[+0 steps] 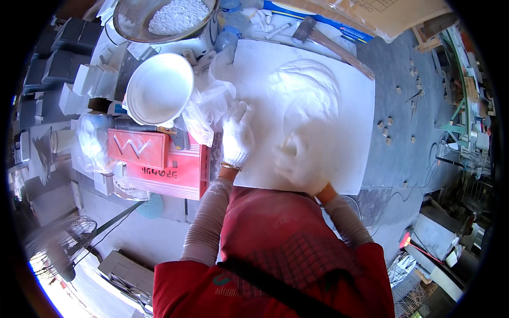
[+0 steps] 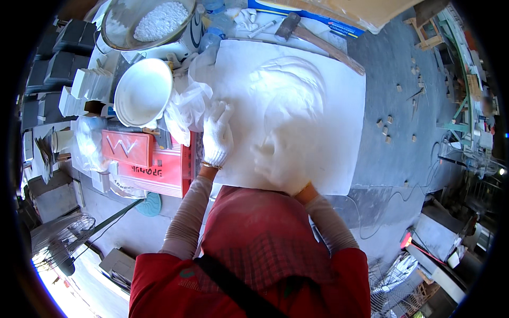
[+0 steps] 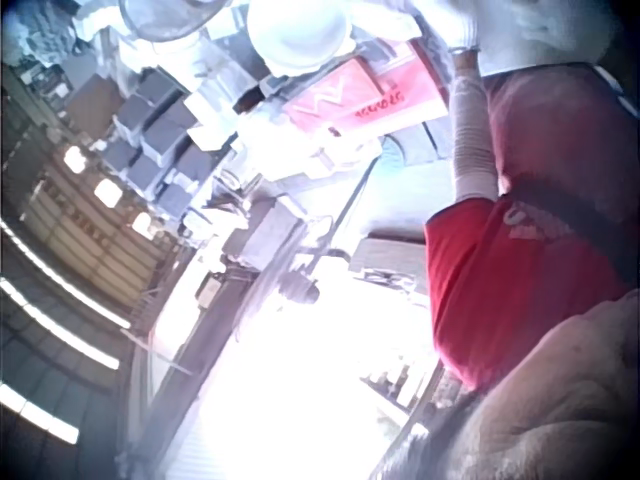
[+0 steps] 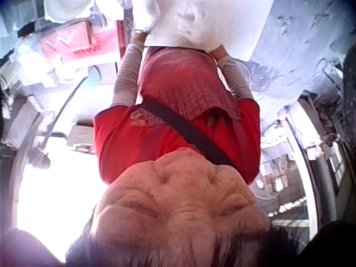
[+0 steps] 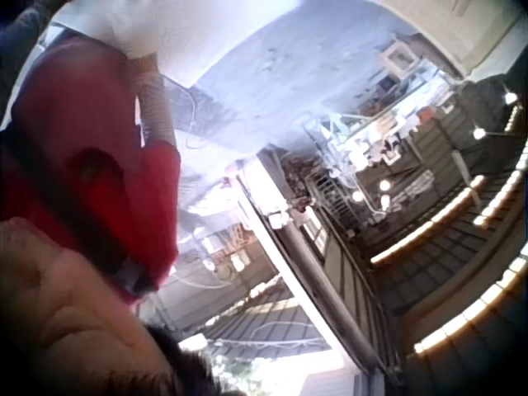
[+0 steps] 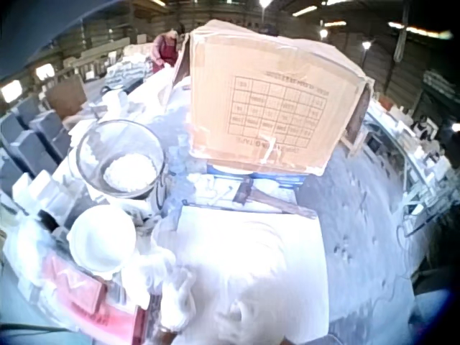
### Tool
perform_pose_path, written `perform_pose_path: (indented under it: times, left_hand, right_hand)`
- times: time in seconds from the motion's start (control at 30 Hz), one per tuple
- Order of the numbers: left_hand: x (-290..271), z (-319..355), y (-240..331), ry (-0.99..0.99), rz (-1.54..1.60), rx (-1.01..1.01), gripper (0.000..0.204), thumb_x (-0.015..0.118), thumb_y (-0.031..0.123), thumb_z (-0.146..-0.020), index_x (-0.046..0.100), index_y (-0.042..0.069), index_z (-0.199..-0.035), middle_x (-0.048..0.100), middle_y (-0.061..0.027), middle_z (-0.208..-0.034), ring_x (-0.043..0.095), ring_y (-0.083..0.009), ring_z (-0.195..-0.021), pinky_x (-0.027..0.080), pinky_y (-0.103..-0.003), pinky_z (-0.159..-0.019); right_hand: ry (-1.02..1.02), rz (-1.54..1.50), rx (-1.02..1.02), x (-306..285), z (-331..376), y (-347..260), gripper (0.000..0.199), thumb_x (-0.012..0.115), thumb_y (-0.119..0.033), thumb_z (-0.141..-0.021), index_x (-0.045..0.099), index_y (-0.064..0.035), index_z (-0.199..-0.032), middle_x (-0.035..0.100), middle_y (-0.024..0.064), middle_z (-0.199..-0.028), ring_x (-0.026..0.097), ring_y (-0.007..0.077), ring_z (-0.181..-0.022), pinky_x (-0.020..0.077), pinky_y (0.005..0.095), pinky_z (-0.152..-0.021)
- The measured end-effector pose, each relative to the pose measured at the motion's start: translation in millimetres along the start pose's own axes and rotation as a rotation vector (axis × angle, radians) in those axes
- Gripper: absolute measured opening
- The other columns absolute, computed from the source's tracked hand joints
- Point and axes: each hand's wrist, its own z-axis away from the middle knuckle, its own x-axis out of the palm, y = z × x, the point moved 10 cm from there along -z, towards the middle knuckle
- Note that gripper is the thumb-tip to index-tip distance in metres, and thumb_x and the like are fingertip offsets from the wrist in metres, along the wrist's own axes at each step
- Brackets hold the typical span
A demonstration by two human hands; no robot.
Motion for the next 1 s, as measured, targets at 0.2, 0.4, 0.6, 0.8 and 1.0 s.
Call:
perform_pose_path:
  times: [0.2, 0.4, 0.6, 0.8, 1.0]
  left_hand:
    - [-11, -11, 14, 0.07, -0.01, 0.093, 0.049, 0.054, -0.009, -0.072, 0.068, -0.005, -0.119, 0.064, -0.0273, -0.125, 0.059, -0.0537, -0.116, 0.051, -0.057, -0.095]
    - [-11, -7, 13, 0.107, -0.043, 0.124, 0.046, 0.055, -0.007, -0.077, 0.067, -0.004, -0.121, 0.064, -0.0268, -0.125, 0.06, -0.0523, -0.113, 0.051, -0.058, -0.097]
    - [22, -15, -12, 0.028, -0.156, -0.035, 0.053, 0.064, 0.014, -0.089, 0.062, -0.001, -0.14, 0.059, -0.0278, -0.143, 0.055, -0.0512, -0.129, 0.042, -0.06, -0.114]
    - [101, -70, 35, 0.099, -0.258, -0.024, 0.063, 0.062, 0.037, -0.099, 0.056, -0.003, -0.147, 0.051, -0.0315, -0.152, 0.045, -0.0545, -0.142, 0.027, -0.065, -0.126]
    - [112, -73, 78, -0.092, -0.014, 0.073, 0.065, 0.063, 0.04, -0.099, 0.055, -0.002, -0.148, 0.046, -0.0325, -0.156, 0.036, -0.0566, -0.148, 0.022, -0.068, -0.127]
  right_hand:
    - [0.025, 0.032, 0.163, 50, -63, 21, 0.052, 0.084, -0.037, -0.084, 0.075, -0.0276, -0.134, 0.061, 0.0132, -0.129, 0.062, 0.0346, -0.113, 0.0521, 0.0535, -0.092]
    - [0.189, -0.412, 0.27, 26, -65, 64, 0.057, 0.084, -0.024, -0.089, 0.068, -0.0128, -0.143, 0.067, 0.0126, -0.125, 0.064, 0.0306, -0.112, 0.0528, 0.0444, -0.097]
    - [0.402, -1.1, 0.88, -10, 22, 119, 0.054, 0.064, -0.007, -0.107, 0.052, -0.0011, -0.16, 0.066, 0.0032, -0.136, 0.066, 0.0107, -0.107, 0.0551, 0.026, -0.091]
    - [0.624, -1.19, 1.018, -18, 78, 113, 0.054, 0.061, -0.001, -0.104, 0.054, 0.0007, -0.158, 0.067, 0.0015, -0.13, 0.061, 0.0063, -0.103, 0.051, 0.0208, -0.083]
    - [0.661, -1.194, 1.033, -26, 94, 105, 0.054, 0.062, -0.004, -0.104, 0.055, 0.0001, -0.157, 0.069, 0.0017, -0.124, 0.061, 0.0056, -0.097, 0.0511, 0.022, -0.079]
